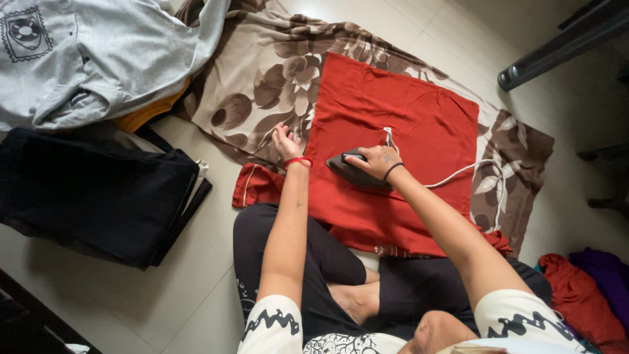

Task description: The person irons a red embroidered garment laid out on a floral-patterned cloth on the floor. They use a handheld electric iron to smooth the sleeves, body, and back of the garment, periodically adjusting and folding the fabric to access different sections.

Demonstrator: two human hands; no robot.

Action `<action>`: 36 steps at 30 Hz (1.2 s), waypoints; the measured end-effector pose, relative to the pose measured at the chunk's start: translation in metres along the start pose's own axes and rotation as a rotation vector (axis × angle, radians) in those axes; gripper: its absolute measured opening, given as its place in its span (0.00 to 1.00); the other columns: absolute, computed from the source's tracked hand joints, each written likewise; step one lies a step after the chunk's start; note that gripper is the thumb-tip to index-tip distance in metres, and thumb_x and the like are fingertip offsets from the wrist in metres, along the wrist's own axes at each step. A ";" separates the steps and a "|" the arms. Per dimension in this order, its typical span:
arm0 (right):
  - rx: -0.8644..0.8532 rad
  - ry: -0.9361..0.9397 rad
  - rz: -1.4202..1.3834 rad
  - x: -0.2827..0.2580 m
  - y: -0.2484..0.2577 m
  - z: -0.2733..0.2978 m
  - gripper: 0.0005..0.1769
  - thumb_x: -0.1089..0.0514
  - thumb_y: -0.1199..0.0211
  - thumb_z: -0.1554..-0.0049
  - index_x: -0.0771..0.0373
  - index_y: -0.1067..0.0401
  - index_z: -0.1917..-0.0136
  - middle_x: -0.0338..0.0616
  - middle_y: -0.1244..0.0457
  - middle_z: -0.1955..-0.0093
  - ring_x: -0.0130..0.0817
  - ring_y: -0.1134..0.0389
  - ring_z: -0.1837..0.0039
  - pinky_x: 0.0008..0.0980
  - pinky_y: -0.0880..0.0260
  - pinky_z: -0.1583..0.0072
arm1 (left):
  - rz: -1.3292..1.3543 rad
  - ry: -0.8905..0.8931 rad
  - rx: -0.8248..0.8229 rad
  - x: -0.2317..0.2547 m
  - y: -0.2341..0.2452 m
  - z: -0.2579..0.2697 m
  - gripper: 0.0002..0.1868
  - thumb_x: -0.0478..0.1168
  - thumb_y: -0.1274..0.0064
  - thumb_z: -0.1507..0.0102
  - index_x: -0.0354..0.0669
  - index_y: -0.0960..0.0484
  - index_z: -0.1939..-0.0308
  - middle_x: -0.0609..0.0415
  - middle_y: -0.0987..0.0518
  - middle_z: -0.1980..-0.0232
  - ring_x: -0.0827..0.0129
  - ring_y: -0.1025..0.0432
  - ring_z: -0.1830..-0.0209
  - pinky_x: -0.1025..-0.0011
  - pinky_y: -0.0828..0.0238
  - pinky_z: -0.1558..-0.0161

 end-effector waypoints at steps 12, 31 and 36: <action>0.151 -0.042 -0.037 -0.035 0.007 -0.084 0.39 0.22 0.53 0.40 0.56 0.20 0.56 0.61 0.30 0.59 0.59 0.28 0.54 0.56 0.28 0.50 | 0.053 -0.079 0.037 0.005 0.006 0.005 0.26 0.58 0.63 0.30 0.48 0.27 0.36 0.52 0.27 0.34 0.60 0.33 0.37 0.61 0.34 0.42; -0.005 -0.075 -0.135 -0.037 -0.002 -0.058 0.38 0.19 0.52 0.44 0.51 0.19 0.54 0.58 0.30 0.55 0.60 0.28 0.50 0.55 0.29 0.47 | 0.088 -0.078 0.076 0.024 0.009 0.010 0.22 0.54 0.65 0.29 0.48 0.24 0.40 0.54 0.23 0.39 0.67 0.28 0.44 0.66 0.29 0.50; -0.046 -0.036 -0.075 -0.036 -0.014 0.000 0.37 0.21 0.53 0.42 0.53 0.21 0.53 0.59 0.30 0.57 0.59 0.27 0.53 0.54 0.27 0.50 | 0.031 -0.074 0.035 0.035 0.006 0.022 0.21 0.53 0.65 0.29 0.48 0.25 0.40 0.55 0.23 0.40 0.67 0.28 0.48 0.67 0.29 0.52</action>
Point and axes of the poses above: each hand's wrist, its own z-axis away from the middle knuckle, its own y-axis out of the back of the hand, x = y × z, the point moved 10 cm from there along -z, towards the middle knuckle
